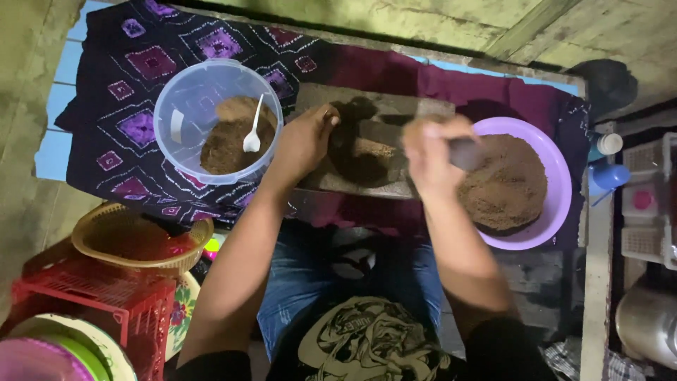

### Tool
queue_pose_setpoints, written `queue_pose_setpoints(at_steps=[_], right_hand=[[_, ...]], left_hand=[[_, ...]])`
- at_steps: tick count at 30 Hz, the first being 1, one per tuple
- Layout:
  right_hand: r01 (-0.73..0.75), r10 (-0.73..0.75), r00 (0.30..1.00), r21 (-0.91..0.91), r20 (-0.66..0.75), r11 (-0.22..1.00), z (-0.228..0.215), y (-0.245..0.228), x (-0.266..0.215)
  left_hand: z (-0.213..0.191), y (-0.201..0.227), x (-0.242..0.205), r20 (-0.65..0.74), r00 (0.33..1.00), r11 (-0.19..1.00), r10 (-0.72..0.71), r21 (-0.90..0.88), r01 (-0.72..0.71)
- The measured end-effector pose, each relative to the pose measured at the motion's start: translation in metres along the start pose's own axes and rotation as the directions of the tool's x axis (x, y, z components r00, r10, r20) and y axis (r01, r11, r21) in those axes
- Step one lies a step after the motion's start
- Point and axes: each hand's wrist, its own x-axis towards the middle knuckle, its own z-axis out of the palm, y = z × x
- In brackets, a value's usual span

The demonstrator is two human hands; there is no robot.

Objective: Grinding brown ingredients into a fine powder using a traditional stone mortar and pestle.

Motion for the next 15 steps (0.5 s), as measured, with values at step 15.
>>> queue_pose_setpoints(at_steps=[15], right_hand=[[-0.329,0.28,0.935,0.237,0.217,0.914,-0.03,0.049,-0.038]], left_hand=[[0.001,-0.003,0.0,-0.002,1.0,0.998,0.031,0.056,-0.031]])
